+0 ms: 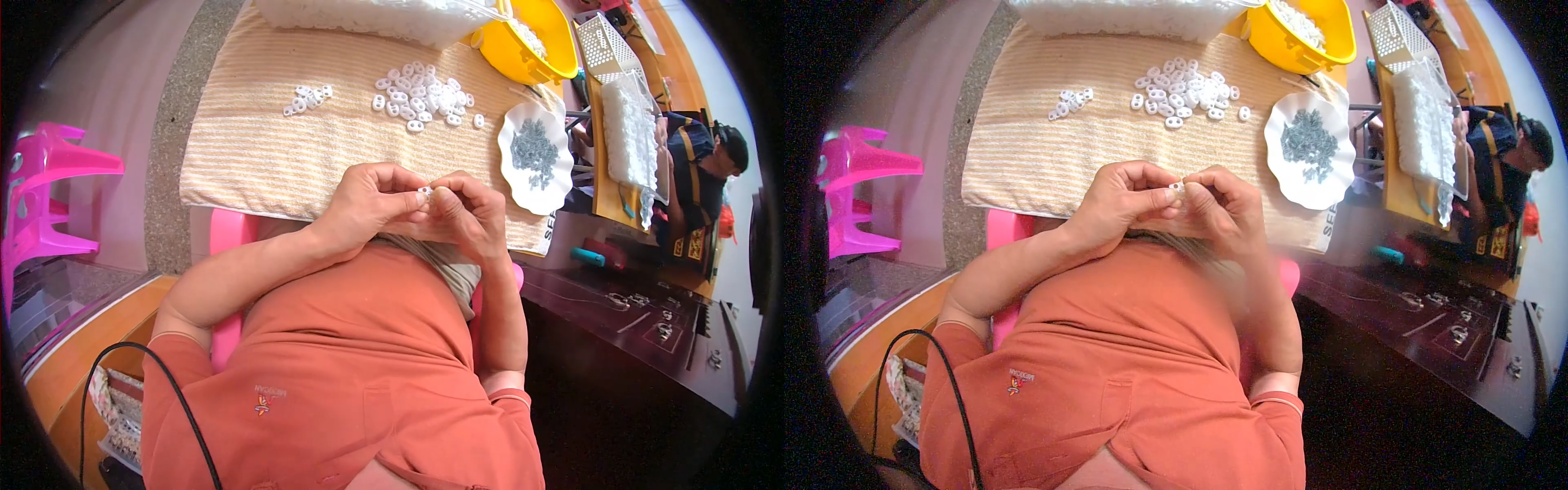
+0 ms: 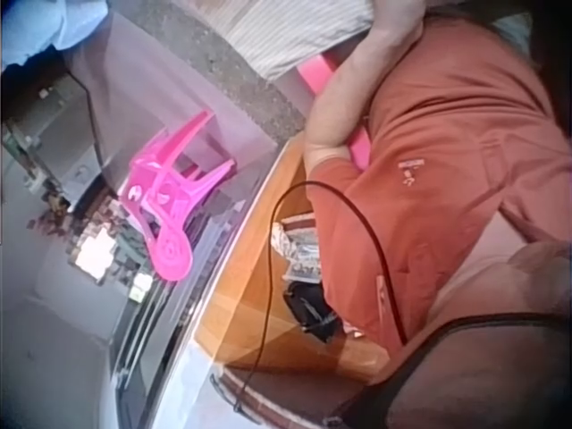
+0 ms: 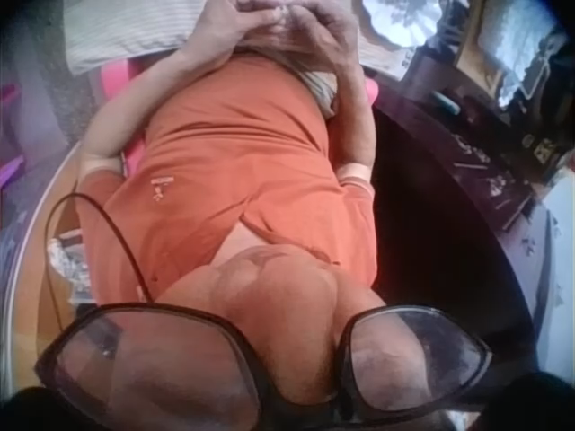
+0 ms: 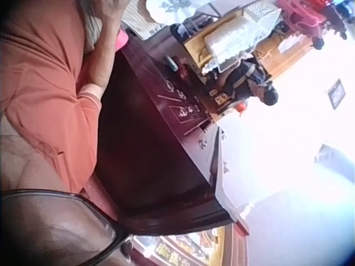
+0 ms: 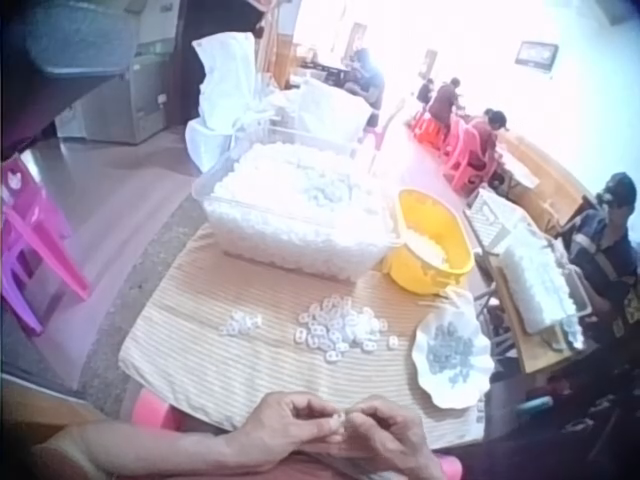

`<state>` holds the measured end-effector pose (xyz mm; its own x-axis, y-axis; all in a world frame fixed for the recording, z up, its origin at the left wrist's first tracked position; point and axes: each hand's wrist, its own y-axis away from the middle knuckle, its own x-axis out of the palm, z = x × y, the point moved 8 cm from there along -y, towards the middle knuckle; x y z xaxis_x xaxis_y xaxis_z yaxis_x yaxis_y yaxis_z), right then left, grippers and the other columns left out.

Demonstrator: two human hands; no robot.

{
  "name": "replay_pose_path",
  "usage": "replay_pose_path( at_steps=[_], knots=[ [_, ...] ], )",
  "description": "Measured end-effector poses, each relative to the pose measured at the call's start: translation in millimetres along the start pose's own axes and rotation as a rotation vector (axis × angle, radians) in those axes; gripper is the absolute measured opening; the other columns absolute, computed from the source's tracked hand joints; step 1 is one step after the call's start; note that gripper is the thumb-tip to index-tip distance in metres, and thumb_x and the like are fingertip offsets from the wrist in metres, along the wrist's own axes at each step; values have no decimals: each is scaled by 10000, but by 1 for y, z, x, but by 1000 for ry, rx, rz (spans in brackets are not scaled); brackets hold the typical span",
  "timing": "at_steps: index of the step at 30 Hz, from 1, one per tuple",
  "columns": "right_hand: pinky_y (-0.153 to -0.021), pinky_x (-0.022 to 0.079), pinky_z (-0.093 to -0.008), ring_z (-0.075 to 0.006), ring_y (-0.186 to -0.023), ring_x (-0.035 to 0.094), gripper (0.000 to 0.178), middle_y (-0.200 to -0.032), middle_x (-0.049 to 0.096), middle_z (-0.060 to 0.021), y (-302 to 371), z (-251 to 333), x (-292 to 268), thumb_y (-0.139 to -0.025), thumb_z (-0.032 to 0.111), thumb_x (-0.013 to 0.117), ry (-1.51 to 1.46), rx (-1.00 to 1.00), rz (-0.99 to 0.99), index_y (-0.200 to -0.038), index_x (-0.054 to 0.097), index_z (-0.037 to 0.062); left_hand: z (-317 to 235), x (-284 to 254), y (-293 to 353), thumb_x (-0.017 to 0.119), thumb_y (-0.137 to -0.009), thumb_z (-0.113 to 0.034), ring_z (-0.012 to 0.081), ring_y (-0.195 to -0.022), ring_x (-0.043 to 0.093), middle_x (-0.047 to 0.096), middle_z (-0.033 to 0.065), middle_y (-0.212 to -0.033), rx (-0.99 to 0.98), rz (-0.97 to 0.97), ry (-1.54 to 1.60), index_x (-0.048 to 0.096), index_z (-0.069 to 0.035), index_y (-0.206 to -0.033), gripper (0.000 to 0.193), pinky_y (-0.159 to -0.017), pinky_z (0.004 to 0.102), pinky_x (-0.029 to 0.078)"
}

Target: Assembling small plastic parts by inserting metal pins into them.

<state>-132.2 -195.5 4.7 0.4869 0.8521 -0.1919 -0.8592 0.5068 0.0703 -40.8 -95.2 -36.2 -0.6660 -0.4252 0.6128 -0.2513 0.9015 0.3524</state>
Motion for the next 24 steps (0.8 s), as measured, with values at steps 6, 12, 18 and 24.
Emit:
replay_pose_path(
  at_steps=[6,12,18,24],
  knots=[
    [-590,471,-245,-99,-643,594,124,-796,639,-72,-24,11,-28,-904,69,624,326,-5,-228,-963,658,-33,-2,0,3,664,-882,-76,108,-793,661,664,30,-898,-62,-26,3,629,-40,-1040,166,-700,254,575],
    [-643,490,-373,-300,-688,619,231,-851,627,-179,-53,31,-32,-849,66,621,841,-260,-295,-1065,631,-14,-1,1,4,678,-877,-95,105,-795,662,665,34,-896,-77,-10,17,626,-42,-1039,179,-689,255,576],
    [-761,497,-438,-358,-850,631,238,-952,630,-175,-63,24,-26,-876,215,622,979,-122,-215,-1026,643,32,-3,1,4,657,-887,-72,81,-745,647,661,31,-860,-85,-34,24,622,-26,-1019,144,-634,217,551],
    [-747,498,-418,-331,-854,633,223,-941,640,-137,-58,23,-22,-861,251,653,903,-65,-119,-972,678,59,-1,-1,3,663,-882,-71,105,-773,667,667,41,-886,-84,-19,19,630,-31,-1033,160,-677,251,584]
  ],
)
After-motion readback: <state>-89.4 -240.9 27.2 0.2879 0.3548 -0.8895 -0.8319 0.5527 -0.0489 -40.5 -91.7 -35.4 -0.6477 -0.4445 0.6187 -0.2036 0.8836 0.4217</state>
